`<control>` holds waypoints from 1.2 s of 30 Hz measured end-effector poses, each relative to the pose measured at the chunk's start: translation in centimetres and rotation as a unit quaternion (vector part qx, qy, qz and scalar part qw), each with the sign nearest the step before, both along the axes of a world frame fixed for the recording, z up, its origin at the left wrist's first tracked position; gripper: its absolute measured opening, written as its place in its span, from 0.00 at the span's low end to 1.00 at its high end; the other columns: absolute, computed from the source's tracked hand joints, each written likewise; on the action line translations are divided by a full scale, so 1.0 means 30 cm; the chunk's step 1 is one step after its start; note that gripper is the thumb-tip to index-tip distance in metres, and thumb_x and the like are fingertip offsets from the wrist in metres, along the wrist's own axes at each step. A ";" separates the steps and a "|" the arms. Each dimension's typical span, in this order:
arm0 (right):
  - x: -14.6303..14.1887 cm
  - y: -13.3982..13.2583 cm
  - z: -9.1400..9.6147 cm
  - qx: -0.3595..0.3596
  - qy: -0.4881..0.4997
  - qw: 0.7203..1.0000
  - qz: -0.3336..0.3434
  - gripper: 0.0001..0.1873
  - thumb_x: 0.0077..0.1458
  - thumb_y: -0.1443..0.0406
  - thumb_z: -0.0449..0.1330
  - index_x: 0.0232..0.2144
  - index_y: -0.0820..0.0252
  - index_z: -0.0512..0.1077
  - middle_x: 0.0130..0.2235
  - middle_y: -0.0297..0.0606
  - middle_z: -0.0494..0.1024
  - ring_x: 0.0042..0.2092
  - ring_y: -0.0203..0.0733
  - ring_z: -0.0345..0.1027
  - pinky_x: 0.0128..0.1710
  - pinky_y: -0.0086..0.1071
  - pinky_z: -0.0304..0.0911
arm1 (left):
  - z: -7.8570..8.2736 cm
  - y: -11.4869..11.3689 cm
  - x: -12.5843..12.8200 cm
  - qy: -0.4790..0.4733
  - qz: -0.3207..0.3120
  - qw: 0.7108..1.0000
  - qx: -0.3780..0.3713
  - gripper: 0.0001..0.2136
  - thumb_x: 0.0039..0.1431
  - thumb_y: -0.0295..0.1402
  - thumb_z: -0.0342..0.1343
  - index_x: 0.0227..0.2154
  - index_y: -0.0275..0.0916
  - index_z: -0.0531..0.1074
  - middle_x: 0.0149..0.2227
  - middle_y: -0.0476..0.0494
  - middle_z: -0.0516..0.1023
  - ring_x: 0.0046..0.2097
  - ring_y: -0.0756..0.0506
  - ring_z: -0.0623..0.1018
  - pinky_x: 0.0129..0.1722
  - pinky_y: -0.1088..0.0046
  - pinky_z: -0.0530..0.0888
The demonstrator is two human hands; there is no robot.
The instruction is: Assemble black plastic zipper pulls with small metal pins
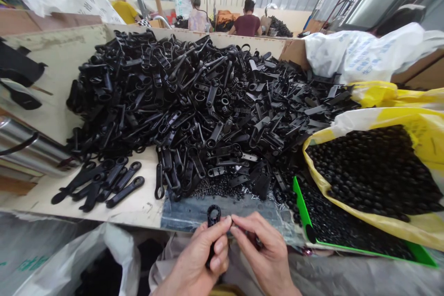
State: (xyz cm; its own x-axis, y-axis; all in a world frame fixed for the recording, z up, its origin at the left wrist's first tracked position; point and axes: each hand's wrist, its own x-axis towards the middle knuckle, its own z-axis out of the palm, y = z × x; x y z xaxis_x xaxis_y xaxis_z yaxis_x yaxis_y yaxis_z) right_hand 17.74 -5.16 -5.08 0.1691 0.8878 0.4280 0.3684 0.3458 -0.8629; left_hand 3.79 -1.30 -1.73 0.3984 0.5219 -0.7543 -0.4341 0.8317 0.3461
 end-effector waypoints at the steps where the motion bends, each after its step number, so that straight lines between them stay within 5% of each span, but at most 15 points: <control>1: 0.002 -0.002 0.000 0.001 -0.005 1.000 0.000 0.13 0.60 0.71 0.66 0.44 0.52 0.83 0.28 0.32 0.78 0.25 0.36 0.67 0.24 0.27 0.62 | 0.000 0.000 0.000 0.001 -0.003 1.000 0.003 0.32 0.22 0.44 0.82 0.19 0.40 0.62 0.11 0.62 0.63 0.12 0.61 0.55 0.17 0.81 0.47; 5: 0.009 -0.004 0.003 -0.021 -0.002 1.000 -0.009 0.10 0.60 0.70 0.66 0.42 0.52 0.82 0.27 0.31 0.76 0.24 0.35 0.65 0.23 0.26 0.61 | 0.001 -0.002 -0.013 0.014 -0.041 0.998 0.042 0.27 0.33 0.46 0.79 0.26 0.39 0.67 0.14 0.60 0.67 0.14 0.59 0.57 0.18 0.80 0.49; 10: 0.020 -0.001 0.013 -0.043 0.013 0.999 -0.019 0.07 0.60 0.68 0.65 0.39 0.52 0.81 0.26 0.29 0.73 0.23 0.34 0.65 0.21 0.25 0.60 | -0.005 -0.012 -0.074 -0.015 -0.138 0.983 0.124 0.16 0.49 0.31 0.64 0.42 0.37 0.72 0.25 0.51 0.77 0.20 0.55 0.67 0.24 0.76 0.60; 15: 0.010 0.004 0.017 -0.030 -0.055 0.997 0.054 0.07 0.61 0.69 0.64 0.41 0.55 0.81 0.26 0.30 0.73 0.24 0.35 0.65 0.23 0.26 0.59 | -0.024 -0.025 -0.125 -0.008 -0.194 0.962 0.194 0.18 0.55 0.34 0.62 0.48 0.37 0.72 0.29 0.49 0.77 0.28 0.51 0.71 0.32 0.74 0.65; 22: -0.009 0.020 0.008 0.007 -0.111 0.991 0.070 0.07 0.63 0.70 0.63 0.43 0.56 0.78 0.28 0.30 0.75 0.25 0.34 0.65 0.26 0.26 0.61 | -0.022 -0.018 -0.157 0.058 -0.238 0.936 0.254 0.26 0.60 0.39 0.61 0.60 0.40 0.70 0.35 0.48 0.77 0.38 0.46 0.73 0.44 0.68 0.71; 25: -0.013 0.015 0.005 0.001 -0.120 0.991 0.062 0.06 0.64 0.69 0.63 0.43 0.55 0.77 0.29 0.30 0.76 0.26 0.35 0.66 0.26 0.27 0.62 | -0.019 -0.018 -0.171 0.102 -0.247 0.928 0.260 0.29 0.62 0.38 0.58 0.66 0.42 0.65 0.52 0.41 0.79 0.53 0.41 0.75 0.61 0.61 0.66; 29: -0.028 0.007 0.009 -0.018 -0.115 0.992 0.053 0.05 0.66 0.67 0.62 0.42 0.55 0.78 0.28 0.30 0.73 0.24 0.35 0.65 0.25 0.26 0.61 | -0.029 -0.026 -0.175 0.199 -0.271 0.901 0.273 0.35 0.65 0.41 0.54 0.72 0.42 0.54 0.74 0.38 0.56 0.74 0.37 0.53 0.73 0.53 0.46; 32: -0.045 0.007 0.017 -0.030 -0.109 0.992 0.051 0.06 0.68 0.67 0.60 0.41 0.55 0.78 0.28 0.30 0.72 0.24 0.34 0.65 0.24 0.26 0.61 | -0.048 -0.035 -0.166 0.248 -0.289 0.866 0.325 0.34 0.67 0.41 0.50 0.73 0.44 0.49 0.76 0.41 0.51 0.75 0.39 0.49 0.73 0.51 0.45; 36: -0.054 -0.003 0.012 -0.016 -0.132 0.990 0.048 0.07 0.70 0.67 0.58 0.41 0.57 0.77 0.28 0.31 0.73 0.25 0.35 0.68 0.24 0.26 0.61 | -0.098 -0.055 -0.164 0.319 -0.272 0.829 0.369 0.30 0.67 0.44 0.48 0.70 0.45 0.58 0.70 0.38 0.65 0.71 0.37 0.62 0.71 0.51 0.55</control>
State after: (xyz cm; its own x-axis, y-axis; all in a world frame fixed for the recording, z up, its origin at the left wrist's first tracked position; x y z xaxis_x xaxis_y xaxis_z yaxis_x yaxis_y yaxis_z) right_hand 16.12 -5.25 -4.70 -0.0305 0.9082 0.4174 0.5496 0.3641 -0.7519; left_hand -1.12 -2.96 -4.68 0.3687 0.8095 -0.4570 0.4038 0.3033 0.8631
